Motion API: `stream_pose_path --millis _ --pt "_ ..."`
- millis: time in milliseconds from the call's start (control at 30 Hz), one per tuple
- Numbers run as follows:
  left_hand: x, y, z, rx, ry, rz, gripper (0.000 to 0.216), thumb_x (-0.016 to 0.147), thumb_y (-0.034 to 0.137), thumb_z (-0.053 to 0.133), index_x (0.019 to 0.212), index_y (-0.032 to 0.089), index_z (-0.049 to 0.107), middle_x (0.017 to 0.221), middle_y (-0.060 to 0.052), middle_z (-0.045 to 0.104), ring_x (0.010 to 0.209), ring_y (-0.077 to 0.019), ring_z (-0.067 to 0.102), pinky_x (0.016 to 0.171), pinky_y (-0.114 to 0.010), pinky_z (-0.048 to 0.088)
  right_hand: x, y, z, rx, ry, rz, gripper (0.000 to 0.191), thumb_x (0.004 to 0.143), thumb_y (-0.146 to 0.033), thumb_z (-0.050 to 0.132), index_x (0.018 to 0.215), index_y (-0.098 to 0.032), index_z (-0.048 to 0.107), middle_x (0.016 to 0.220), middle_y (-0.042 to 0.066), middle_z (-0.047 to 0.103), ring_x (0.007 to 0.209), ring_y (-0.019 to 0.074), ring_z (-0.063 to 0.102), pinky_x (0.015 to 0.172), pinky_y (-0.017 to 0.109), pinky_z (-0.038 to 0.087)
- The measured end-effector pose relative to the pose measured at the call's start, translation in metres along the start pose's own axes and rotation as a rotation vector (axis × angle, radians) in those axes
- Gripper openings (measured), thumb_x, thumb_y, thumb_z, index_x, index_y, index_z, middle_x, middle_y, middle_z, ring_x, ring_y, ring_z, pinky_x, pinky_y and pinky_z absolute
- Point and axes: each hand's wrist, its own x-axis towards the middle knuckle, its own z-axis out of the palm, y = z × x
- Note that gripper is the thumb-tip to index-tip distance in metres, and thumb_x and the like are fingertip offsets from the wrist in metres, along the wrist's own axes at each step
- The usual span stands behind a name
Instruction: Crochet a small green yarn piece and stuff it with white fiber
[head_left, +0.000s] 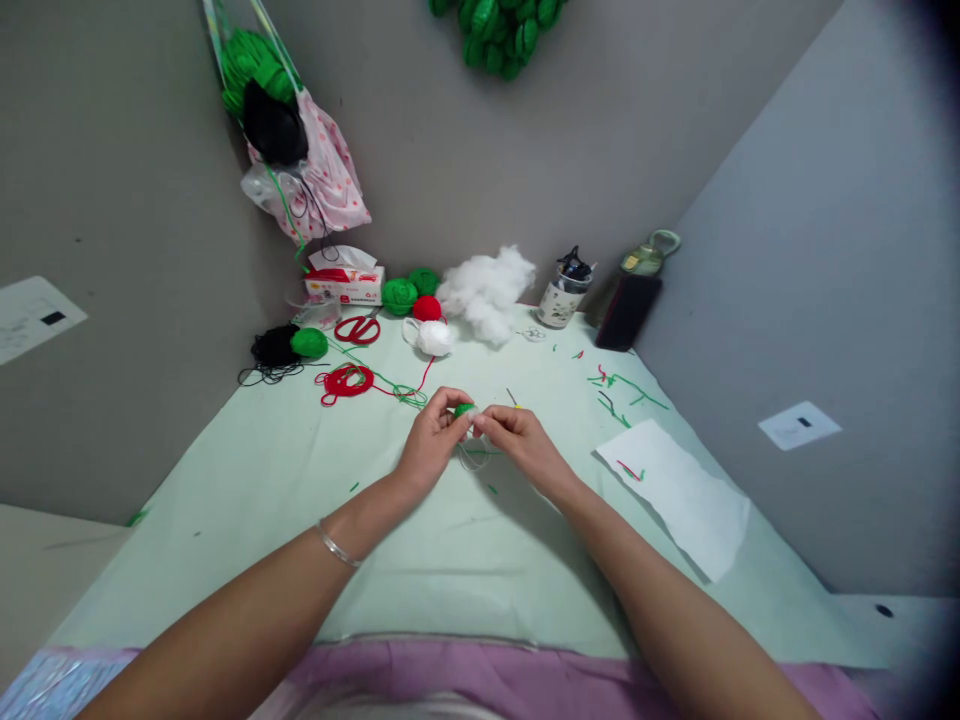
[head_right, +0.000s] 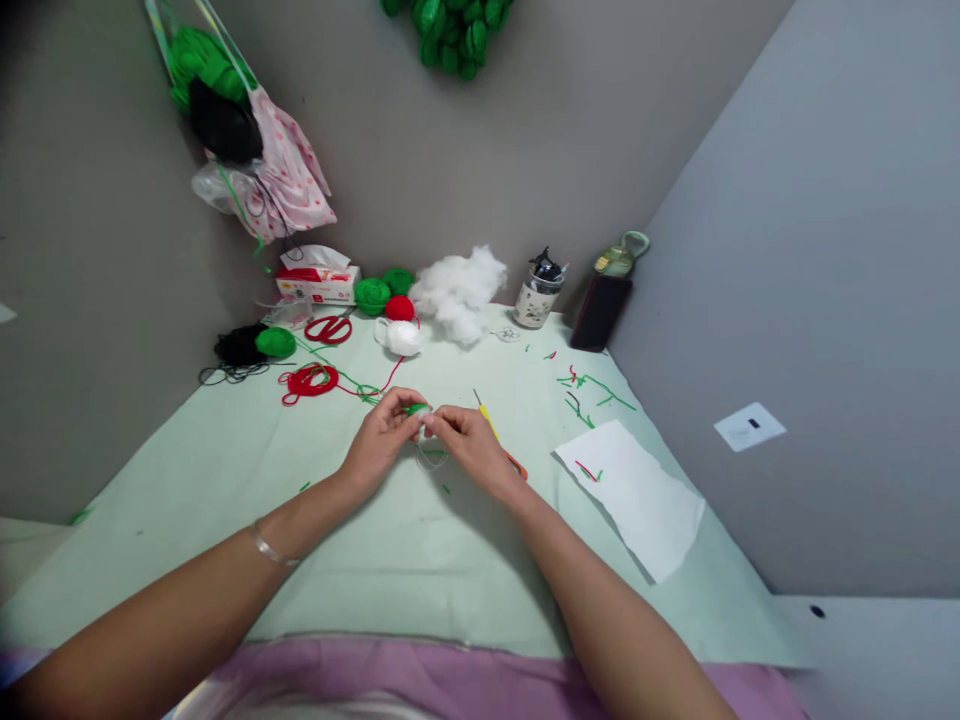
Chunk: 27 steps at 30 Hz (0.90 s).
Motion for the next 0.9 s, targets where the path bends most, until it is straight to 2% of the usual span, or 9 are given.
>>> stream_pose_path --millis 200,300,433,567,733,900 --pt "-0.003 0.009 -0.001 -0.015 -0.083 -0.04 0.025 0.078 0.025 0.074 0.099 0.021 0.061 0.09 0.001 0.064 0.076 -0.0129 0.062 0.074 -0.026 0.05 0.0 0.0 0.002 -0.096 0.085 0.003 0.046 0.088 -0.057 0.058 0.063 -0.019 0.057 0.057 -0.005 0.034 0.056 0.0111 0.029 0.055 0.028 0.024" --pt "-0.002 0.011 -0.004 -0.013 -0.114 -0.079 0.023 0.083 0.03 0.071 0.102 0.02 0.063 0.092 0.0 0.066 0.076 -0.0133 0.065 0.077 -0.028 0.051 -0.004 -0.002 0.0 -0.17 0.097 -0.004 0.043 0.09 -0.053 0.058 0.062 -0.019 0.055 0.057 -0.006 0.033 0.055 0.0109 0.028 0.054 0.028 0.023" --pt "0.0 0.006 -0.007 0.003 -0.103 -0.105 0.024 0.083 0.036 0.074 0.097 0.02 0.063 0.078 0.002 0.065 0.067 -0.0132 0.065 0.071 -0.027 0.049 -0.009 -0.004 0.0 -0.309 0.109 -0.044 0.041 0.093 -0.046 0.057 0.061 -0.02 0.052 0.056 -0.005 0.036 0.055 0.0117 0.031 0.056 0.028 0.023" --pt "0.002 0.001 -0.006 0.026 -0.073 -0.091 0.02 0.081 0.03 0.073 0.093 0.02 0.06 0.065 0.004 0.063 0.061 -0.0137 0.064 0.067 -0.027 0.048 -0.012 -0.009 0.0 -0.397 0.07 -0.085 0.028 0.095 -0.037 0.052 0.072 -0.022 0.056 0.059 -0.005 0.045 0.058 0.0132 0.039 0.06 0.027 0.028" --pt "0.003 -0.001 0.001 0.052 0.009 -0.029 0.016 0.075 0.017 0.068 0.082 0.021 0.055 0.071 0.006 0.061 0.055 -0.0098 0.056 0.059 -0.024 0.044 -0.018 -0.016 0.008 -0.439 0.042 -0.09 0.024 0.095 -0.03 0.048 0.075 -0.023 0.059 0.058 -0.004 0.047 0.057 0.0147 0.041 0.06 0.028 0.028" --pt "0.005 0.0 0.004 0.031 0.035 0.004 0.015 0.075 0.013 0.064 0.081 0.021 0.053 0.075 0.005 0.062 0.058 -0.0098 0.056 0.06 -0.024 0.046 -0.019 -0.018 0.016 -0.42 0.087 -0.073 0.023 0.094 -0.029 0.047 0.074 -0.023 0.056 0.061 -0.003 0.051 0.058 0.0148 0.044 0.059 0.028 0.028"
